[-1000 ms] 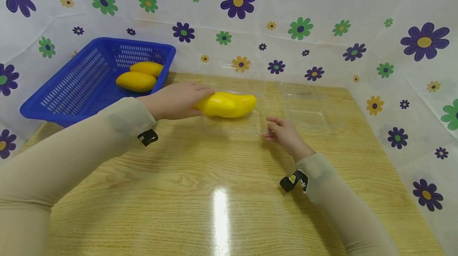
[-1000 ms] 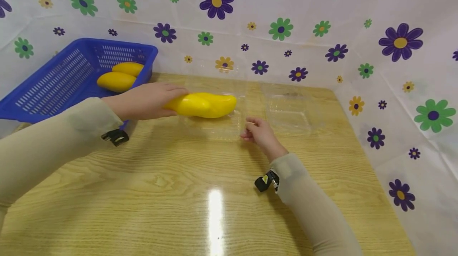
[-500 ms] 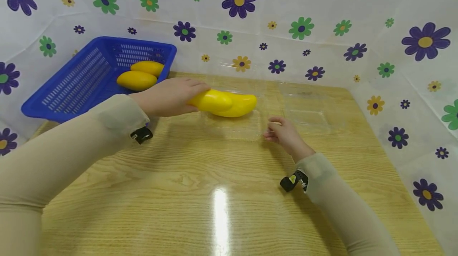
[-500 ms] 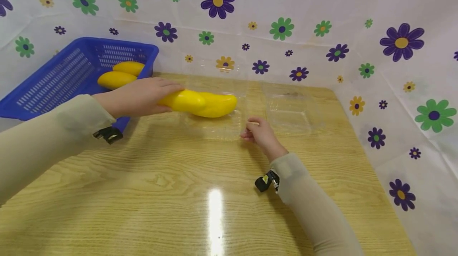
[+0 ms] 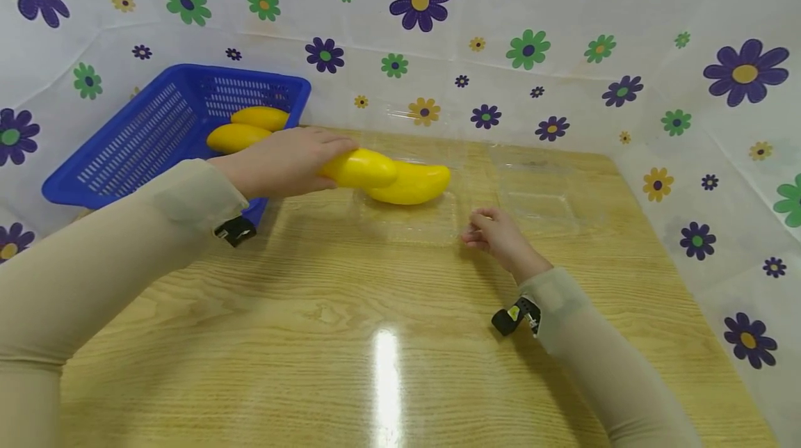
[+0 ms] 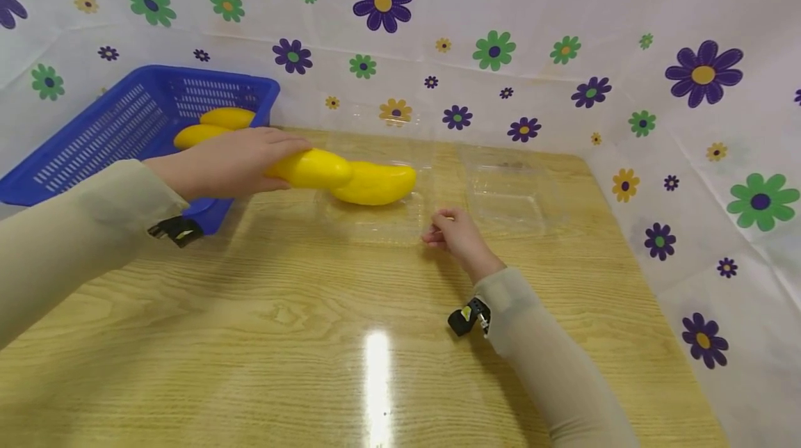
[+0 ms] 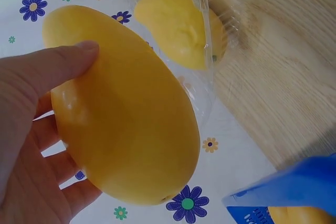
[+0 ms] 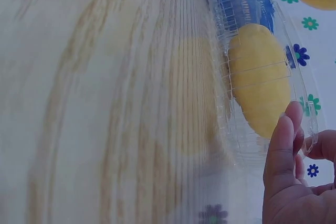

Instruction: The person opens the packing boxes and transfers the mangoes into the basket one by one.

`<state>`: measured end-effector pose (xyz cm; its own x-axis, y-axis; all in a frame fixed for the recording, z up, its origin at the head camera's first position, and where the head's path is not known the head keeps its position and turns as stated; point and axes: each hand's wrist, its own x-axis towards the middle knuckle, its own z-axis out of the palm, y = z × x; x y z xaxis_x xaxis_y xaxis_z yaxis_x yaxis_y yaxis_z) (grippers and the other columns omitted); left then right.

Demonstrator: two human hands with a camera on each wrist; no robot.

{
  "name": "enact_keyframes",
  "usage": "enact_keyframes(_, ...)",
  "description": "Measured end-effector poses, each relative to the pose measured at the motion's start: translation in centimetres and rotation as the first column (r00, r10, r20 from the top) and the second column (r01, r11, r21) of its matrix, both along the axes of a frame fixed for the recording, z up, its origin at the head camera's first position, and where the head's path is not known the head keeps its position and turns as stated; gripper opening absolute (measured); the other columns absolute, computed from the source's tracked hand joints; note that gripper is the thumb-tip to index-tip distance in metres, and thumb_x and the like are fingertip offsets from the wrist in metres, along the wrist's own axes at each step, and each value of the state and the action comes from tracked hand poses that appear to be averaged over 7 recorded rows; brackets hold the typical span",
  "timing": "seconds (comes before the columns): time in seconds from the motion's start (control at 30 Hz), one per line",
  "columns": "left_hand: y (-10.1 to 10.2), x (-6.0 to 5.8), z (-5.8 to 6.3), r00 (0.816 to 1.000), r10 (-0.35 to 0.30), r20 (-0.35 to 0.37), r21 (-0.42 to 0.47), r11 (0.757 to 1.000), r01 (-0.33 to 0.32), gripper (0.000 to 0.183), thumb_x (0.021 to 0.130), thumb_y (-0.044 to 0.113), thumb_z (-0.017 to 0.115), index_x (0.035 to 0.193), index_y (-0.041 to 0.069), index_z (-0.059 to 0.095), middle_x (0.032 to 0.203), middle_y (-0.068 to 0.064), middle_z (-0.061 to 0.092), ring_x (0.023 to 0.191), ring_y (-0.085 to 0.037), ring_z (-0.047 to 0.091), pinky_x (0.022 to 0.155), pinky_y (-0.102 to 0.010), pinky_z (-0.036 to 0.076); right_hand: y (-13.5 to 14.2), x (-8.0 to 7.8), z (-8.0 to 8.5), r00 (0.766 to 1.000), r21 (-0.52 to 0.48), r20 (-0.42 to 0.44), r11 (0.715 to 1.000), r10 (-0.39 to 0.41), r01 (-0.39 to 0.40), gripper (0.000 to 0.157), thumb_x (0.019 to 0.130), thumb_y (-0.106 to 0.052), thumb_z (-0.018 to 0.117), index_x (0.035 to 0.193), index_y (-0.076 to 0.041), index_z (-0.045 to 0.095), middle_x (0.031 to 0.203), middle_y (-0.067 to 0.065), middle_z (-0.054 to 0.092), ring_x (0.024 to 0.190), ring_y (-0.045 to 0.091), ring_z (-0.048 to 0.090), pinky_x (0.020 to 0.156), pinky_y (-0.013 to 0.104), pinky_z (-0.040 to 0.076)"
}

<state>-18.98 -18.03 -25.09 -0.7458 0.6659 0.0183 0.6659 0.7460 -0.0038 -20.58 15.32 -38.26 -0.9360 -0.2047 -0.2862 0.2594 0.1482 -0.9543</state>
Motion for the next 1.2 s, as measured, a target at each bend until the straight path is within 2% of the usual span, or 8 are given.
enact_keyframes(0.37, -1.2, 0.2, 1.3, 1.000, -0.011, -0.001, 0.038, 0.999, 0.012, 0.058, 0.086, 0.016, 0.068, 0.136, 0.003, 0.043, 0.133, -0.016, 0.050, 0.118, -0.035, 0.047, 0.101, -0.049, 0.036, 0.1, 0.1, 0.1, 1.000, 0.015, -0.008, 0.999, 0.028, -0.028, 0.023, 0.101, -0.014, 0.037, 0.107, 0.008, 0.042, 0.079, 0.004, 0.051, 0.064, 0.009, 0.059, 0.062, 0.019, 0.051)
enact_keyframes(0.6, -1.9, 0.2, 1.9, 1.000, -0.003, -0.010, 0.040, 0.999, 0.003, 0.058, 0.084, 0.015, 0.070, 0.134, 0.001, 0.044, 0.131, -0.017, 0.051, 0.119, -0.035, 0.047, 0.100, -0.048, 0.037, 0.2, 0.0, 0.0, 1.000, 0.027, -0.009, 0.999, 0.024, -0.023, 0.023, 0.101, -0.014, 0.036, 0.108, 0.008, 0.041, 0.080, 0.004, 0.050, 0.064, 0.009, 0.059, 0.063, 0.020, 0.051)
enact_keyframes(0.9, -3.1, 0.1, 2.0, 0.997, -0.005, -0.077, 0.049, 0.999, 0.009, 0.055, 0.082, 0.018, 0.073, 0.130, 0.004, 0.050, 0.125, -0.014, 0.056, 0.110, -0.032, 0.053, 0.094, -0.048, 0.042, 0.2, 0.0, -0.2, 1.000, 0.035, 0.005, 0.999, 0.022, -0.022, 0.027, 0.101, -0.017, 0.037, 0.113, 0.007, 0.040, 0.083, 0.006, 0.049, 0.066, 0.010, 0.058, 0.064, 0.019, 0.051)
enact_keyframes(1.2, -4.0, 0.2, 2.3, 0.997, 0.004, -0.083, 0.047, 0.999, 0.000, 0.054, 0.082, 0.017, 0.073, 0.129, 0.004, 0.050, 0.125, -0.015, 0.056, 0.112, -0.035, 0.051, 0.097, -0.051, 0.039, 0.1, 0.0, -0.2, 1.000, 0.048, 0.007, 0.999, 0.019, -0.019, 0.032, 0.102, -0.018, 0.036, 0.120, 0.009, 0.037, 0.086, 0.007, 0.048, 0.066, 0.010, 0.058, 0.064, 0.019, 0.051)
